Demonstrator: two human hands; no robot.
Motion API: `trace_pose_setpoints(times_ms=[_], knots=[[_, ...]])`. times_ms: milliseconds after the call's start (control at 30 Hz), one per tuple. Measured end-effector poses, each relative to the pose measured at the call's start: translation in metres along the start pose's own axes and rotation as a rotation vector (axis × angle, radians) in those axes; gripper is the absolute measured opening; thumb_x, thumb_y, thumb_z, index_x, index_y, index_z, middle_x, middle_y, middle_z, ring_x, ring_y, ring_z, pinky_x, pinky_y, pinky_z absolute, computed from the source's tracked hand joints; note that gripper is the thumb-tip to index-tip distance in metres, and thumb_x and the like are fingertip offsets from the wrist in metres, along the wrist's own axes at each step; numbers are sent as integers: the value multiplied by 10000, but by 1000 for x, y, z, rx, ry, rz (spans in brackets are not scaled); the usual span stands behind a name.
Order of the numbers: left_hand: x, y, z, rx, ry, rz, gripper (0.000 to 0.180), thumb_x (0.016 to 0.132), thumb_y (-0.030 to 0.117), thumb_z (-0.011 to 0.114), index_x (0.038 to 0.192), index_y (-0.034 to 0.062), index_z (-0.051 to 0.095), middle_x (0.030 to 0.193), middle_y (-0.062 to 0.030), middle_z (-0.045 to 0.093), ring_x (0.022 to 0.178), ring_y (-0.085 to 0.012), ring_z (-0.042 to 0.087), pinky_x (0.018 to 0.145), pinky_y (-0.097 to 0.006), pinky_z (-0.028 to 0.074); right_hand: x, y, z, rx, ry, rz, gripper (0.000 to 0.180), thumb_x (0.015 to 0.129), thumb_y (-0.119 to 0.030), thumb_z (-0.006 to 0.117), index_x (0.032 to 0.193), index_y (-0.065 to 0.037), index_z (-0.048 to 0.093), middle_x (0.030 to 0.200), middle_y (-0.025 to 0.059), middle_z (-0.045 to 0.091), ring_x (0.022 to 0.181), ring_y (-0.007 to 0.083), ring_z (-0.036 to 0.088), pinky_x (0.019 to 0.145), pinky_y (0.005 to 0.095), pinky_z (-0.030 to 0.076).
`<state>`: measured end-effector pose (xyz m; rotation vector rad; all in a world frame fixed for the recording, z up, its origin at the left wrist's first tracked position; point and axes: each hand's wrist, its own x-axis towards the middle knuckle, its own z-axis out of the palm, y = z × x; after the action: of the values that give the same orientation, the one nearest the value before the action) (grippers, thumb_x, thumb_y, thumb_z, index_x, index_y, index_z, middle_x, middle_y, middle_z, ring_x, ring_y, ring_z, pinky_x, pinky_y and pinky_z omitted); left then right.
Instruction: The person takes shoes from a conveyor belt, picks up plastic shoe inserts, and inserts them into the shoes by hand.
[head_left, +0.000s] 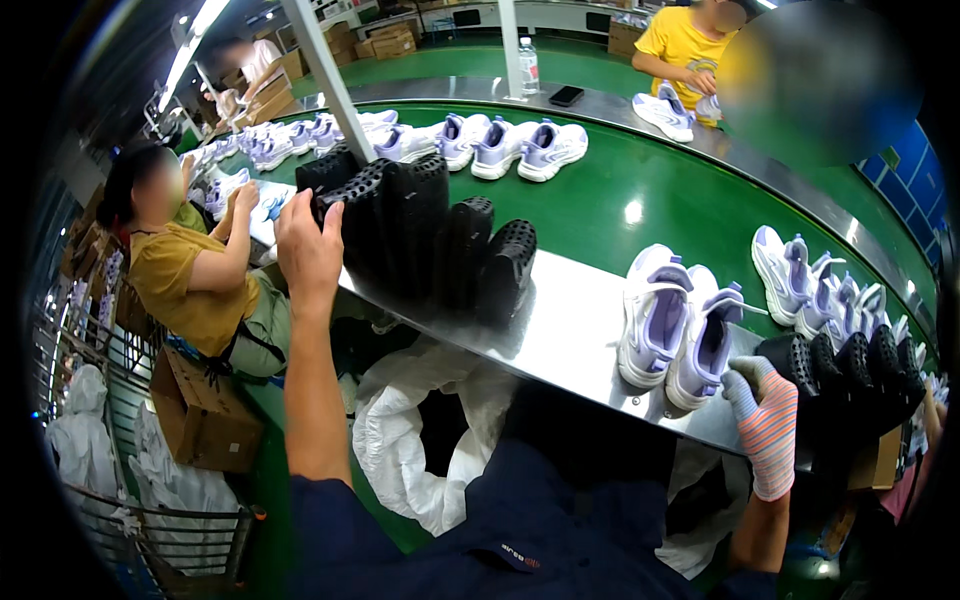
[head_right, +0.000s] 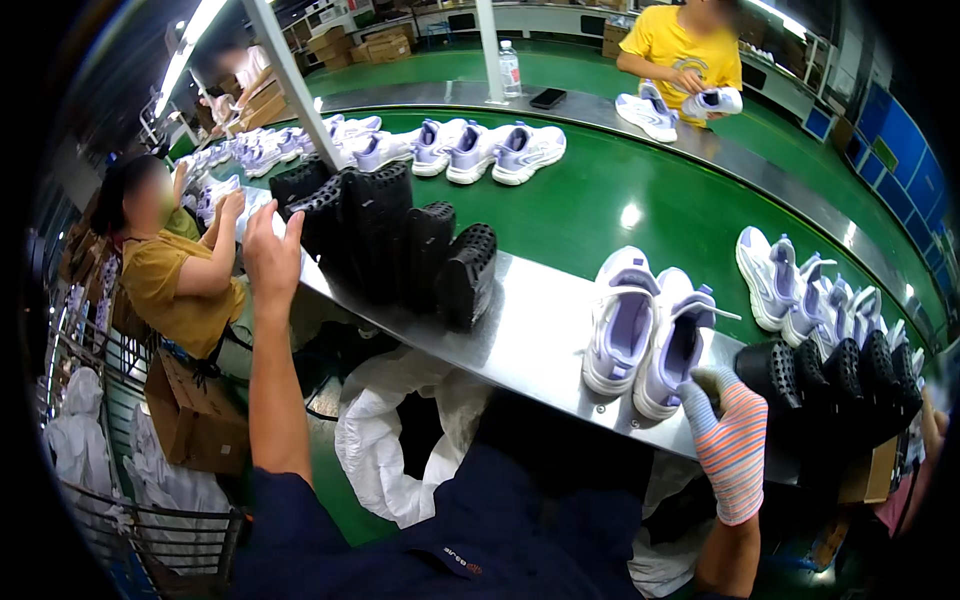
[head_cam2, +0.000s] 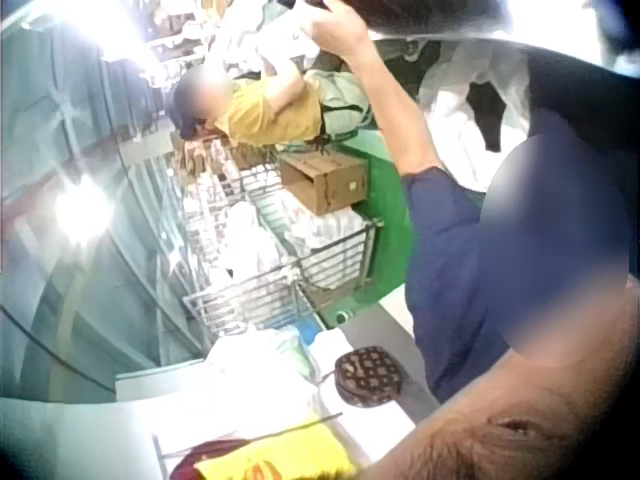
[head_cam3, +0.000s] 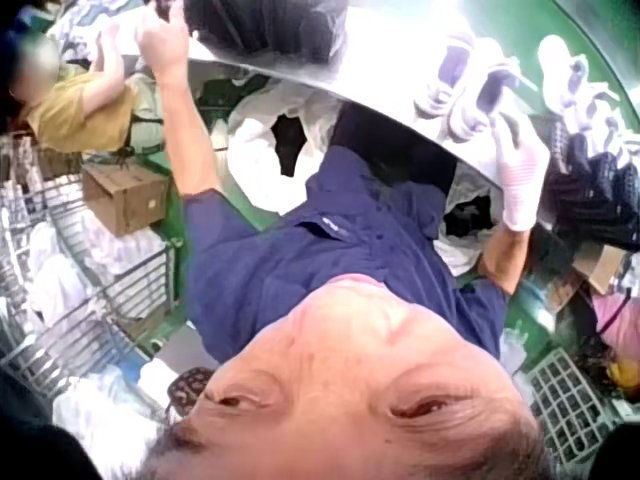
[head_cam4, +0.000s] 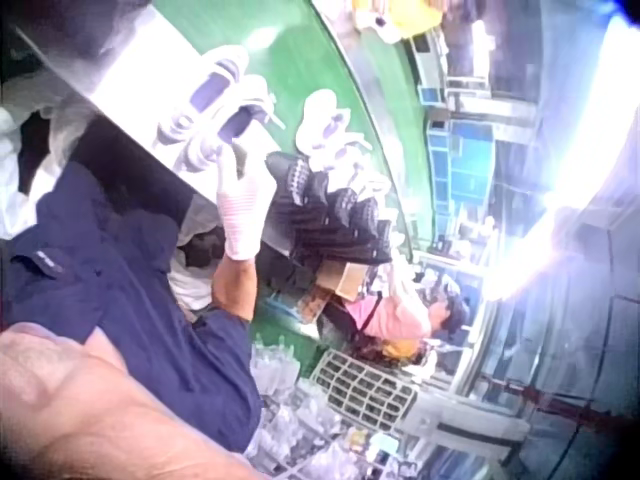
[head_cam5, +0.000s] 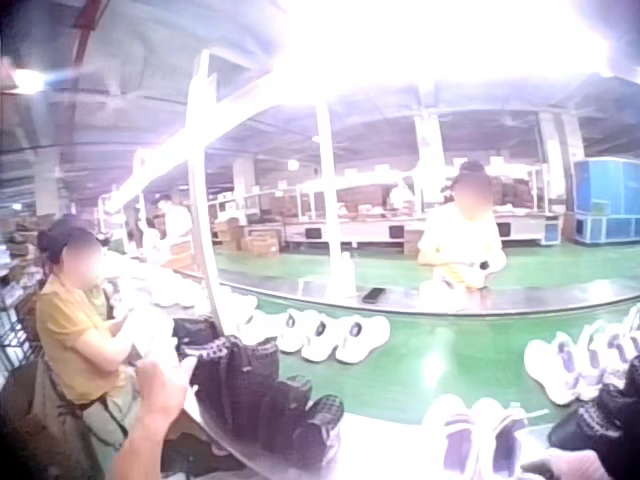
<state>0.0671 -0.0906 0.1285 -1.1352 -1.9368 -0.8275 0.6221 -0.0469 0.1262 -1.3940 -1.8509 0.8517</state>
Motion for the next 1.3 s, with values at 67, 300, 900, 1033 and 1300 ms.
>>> trace_pose_setpoints(times_ms=[67, 300, 900, 1033, 1300], knots=[[13, -20, 10, 67, -234, -9, 479, 932, 297, 749, 1240, -60, 664, 1245, -228, 671, 1169, -415, 611, 1044, -480, 476, -1, -9, 11, 52, -35, -17, 271, 929, -122, 731, 1081, 101, 722, 879, 151, 764, 805, 132, 693, 769, 288, 552], [38, -4, -27, -3, -112, -12, 420, 886, 317, 811, 1132, -8, 711, 1116, -223, 714, 1076, -417, 654, 925, -459, 526, -1, -28, 31, 128, -100, -25, 254, 950, -126, 706, 1082, 91, 722, 859, 122, 763, 786, 113, 689, 750, 280, 553], [-123, 253, -90, -1607, -812, -279, 836, 888, 516, 783, 1420, -78, 533, 1346, -186, 605, 1246, -277, 572, 1050, -377, 449, -28, -31, 50, 953, -862, 374, 643, 903, -339, 734, 1406, 24, 567, 1286, 97, 669, 1195, 187, 617, 1063, 350, 481], [-117, 271, -60, -1728, -1089, -345, 348, 896, 192, 718, 1151, -35, 651, 1049, -102, 708, 988, -166, 668, 935, -289, 505, -35, -29, 47, 291, -466, 17, 737, 913, -407, 754, 1435, 50, 504, 1170, 202, 711, 1088, 294, 699, 955, 391, 538], [-131, 317, -34, -1666, -855, -635, 224, 959, 232, 696, 1021, 23, 649, 843, 7, 641, 731, -43, 568, 674, -204, 452, -35, -22, 25, -298, -154, -236, 546, 886, -450, 795, 1124, 13, 629, 758, 209, 706, 709, 415, 714, 652, 473, 567]])
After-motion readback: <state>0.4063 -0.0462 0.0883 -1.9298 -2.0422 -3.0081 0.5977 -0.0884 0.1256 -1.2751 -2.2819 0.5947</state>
